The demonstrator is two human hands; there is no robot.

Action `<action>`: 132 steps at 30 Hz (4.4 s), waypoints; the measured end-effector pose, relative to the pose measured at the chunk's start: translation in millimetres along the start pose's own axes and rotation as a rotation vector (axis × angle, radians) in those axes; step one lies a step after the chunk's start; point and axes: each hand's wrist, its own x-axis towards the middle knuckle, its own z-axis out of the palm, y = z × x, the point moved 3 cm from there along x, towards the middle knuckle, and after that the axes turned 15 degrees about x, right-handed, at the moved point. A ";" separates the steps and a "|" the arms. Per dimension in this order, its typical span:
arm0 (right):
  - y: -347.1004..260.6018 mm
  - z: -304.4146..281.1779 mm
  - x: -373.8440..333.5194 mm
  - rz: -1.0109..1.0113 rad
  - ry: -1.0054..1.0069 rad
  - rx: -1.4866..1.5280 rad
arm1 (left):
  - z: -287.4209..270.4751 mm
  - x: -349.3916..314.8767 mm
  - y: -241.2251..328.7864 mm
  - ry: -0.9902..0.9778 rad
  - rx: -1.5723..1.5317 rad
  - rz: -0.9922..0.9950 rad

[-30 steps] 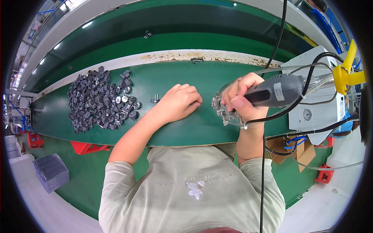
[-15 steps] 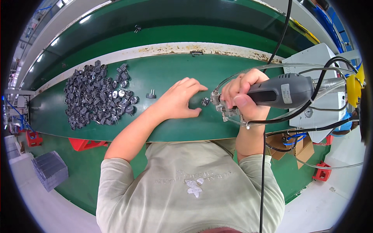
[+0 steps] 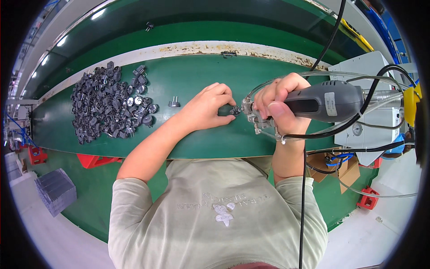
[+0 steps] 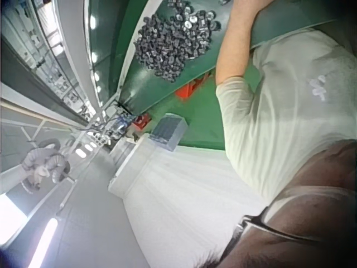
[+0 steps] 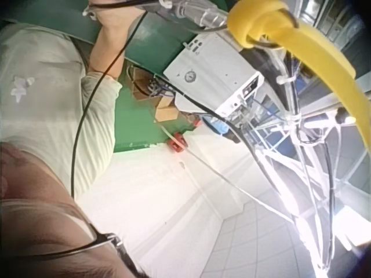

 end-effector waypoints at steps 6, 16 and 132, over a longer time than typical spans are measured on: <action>5.0 1.8 2.4 -0.005 0.005 -0.004 | 0.5 0.2 -1.2 -0.016 0.013 0.012; 8.0 9.1 -2.2 0.048 0.040 -0.088 | 0.1 0.5 -2.0 -0.006 0.017 0.022; 0.4 8.3 1.2 0.006 0.016 -0.086 | -0.9 -2.4 -4.0 -0.057 0.008 -0.027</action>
